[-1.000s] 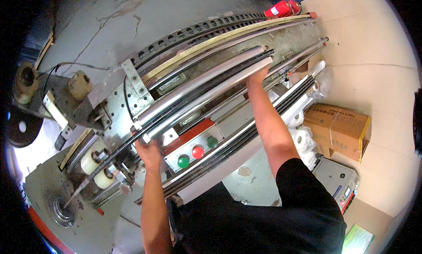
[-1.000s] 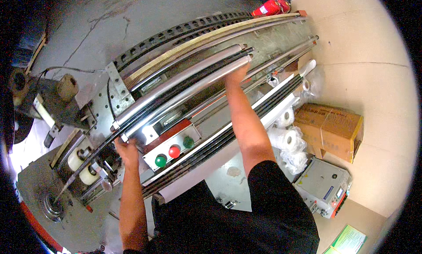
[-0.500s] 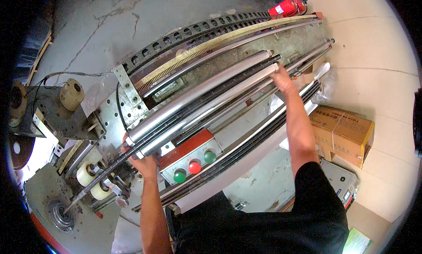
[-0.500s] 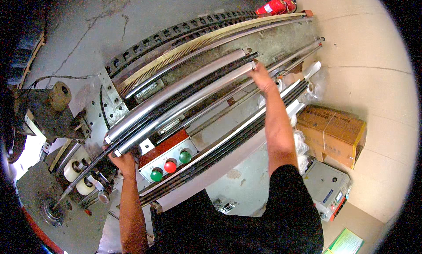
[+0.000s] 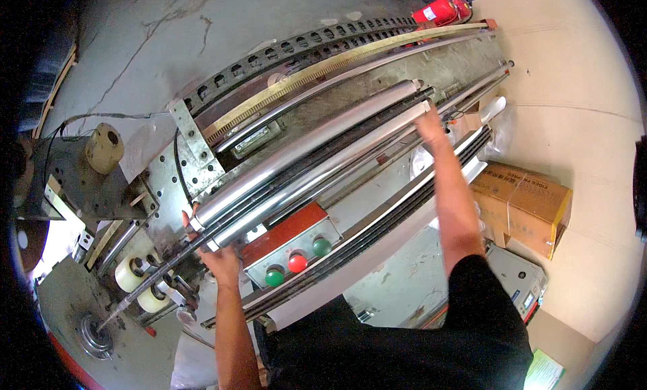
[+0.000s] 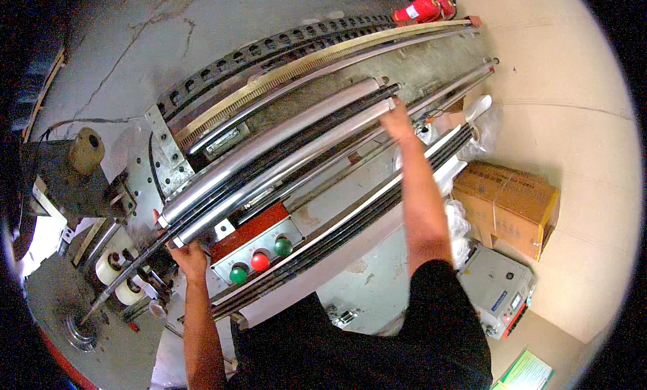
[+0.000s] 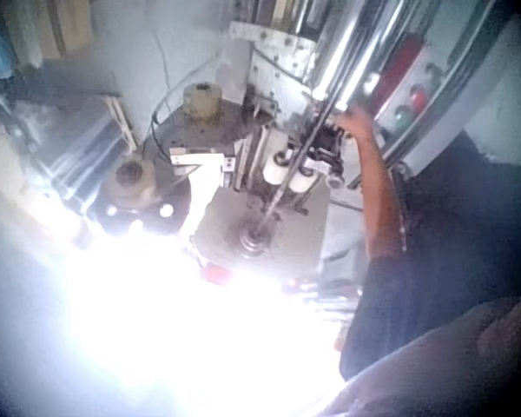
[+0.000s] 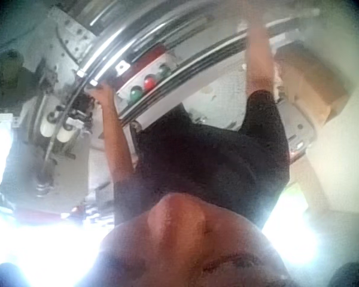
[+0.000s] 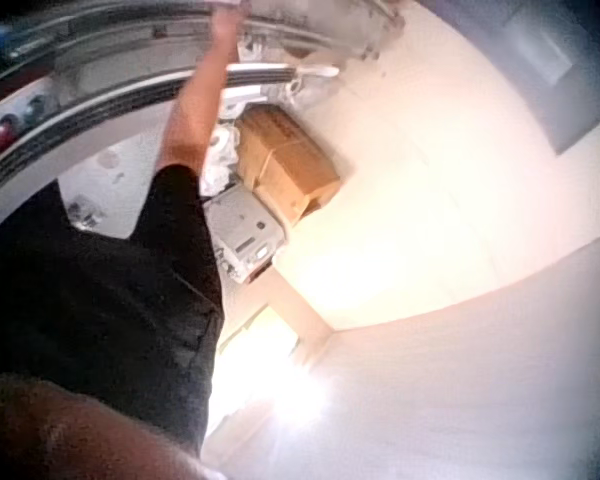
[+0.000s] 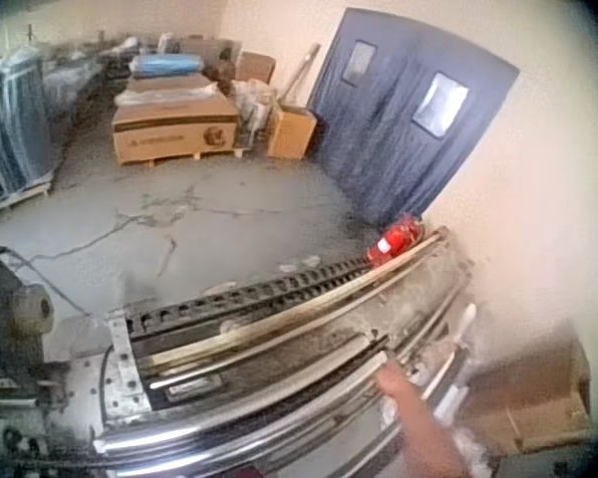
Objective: The person operates a metal taping machine, feeding long metal rods through rollers to apply tape. They adjust the machine settings and handle the rods one by one, stacking the finished pieces on a nearby rack.
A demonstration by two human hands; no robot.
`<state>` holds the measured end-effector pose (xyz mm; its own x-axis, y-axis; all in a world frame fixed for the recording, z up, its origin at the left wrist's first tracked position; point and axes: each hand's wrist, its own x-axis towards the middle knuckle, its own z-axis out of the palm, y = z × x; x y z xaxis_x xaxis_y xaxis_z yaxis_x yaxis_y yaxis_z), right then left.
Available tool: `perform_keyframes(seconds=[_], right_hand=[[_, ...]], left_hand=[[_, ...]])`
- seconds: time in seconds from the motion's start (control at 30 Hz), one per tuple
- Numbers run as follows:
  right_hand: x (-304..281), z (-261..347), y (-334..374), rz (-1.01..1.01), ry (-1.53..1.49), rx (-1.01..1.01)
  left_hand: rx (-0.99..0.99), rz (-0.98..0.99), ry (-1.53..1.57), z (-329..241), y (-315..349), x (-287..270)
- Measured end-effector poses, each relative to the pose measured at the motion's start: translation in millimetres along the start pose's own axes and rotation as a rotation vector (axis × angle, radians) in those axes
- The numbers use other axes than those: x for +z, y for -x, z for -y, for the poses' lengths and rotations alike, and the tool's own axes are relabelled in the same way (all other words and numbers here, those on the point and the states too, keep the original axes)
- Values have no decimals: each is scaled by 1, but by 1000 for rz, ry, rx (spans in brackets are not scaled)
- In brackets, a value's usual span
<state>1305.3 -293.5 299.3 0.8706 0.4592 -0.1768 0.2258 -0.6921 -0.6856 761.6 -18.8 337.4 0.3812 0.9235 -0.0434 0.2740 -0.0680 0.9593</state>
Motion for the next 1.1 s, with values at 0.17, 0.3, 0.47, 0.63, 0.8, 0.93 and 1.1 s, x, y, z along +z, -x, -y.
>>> perform_keyframes(seconds=[0.17,0.3,0.47,0.63,0.8,0.93,1.1], right_hand=[[-48,50,-28,387,365,117],[9,-9,10,-45,-165,-10],[117,46,5,-478,-1497,-261],[97,16,11,-539,-661,-177],[-19,40,3,112,11,-15],[-50,45,-35,427,226,105],[10,13,12,61,-222,106]], left_hand=[[55,-6,-345,25,4,-9],[154,-219,-724,124,20,-12],[-12,-191,-349,85,15,-4],[10,-52,-5,7,1,13],[12,17,5,1,4,-3],[68,20,-177,-5,-5,-1],[-257,-321,168,97,15,0]])
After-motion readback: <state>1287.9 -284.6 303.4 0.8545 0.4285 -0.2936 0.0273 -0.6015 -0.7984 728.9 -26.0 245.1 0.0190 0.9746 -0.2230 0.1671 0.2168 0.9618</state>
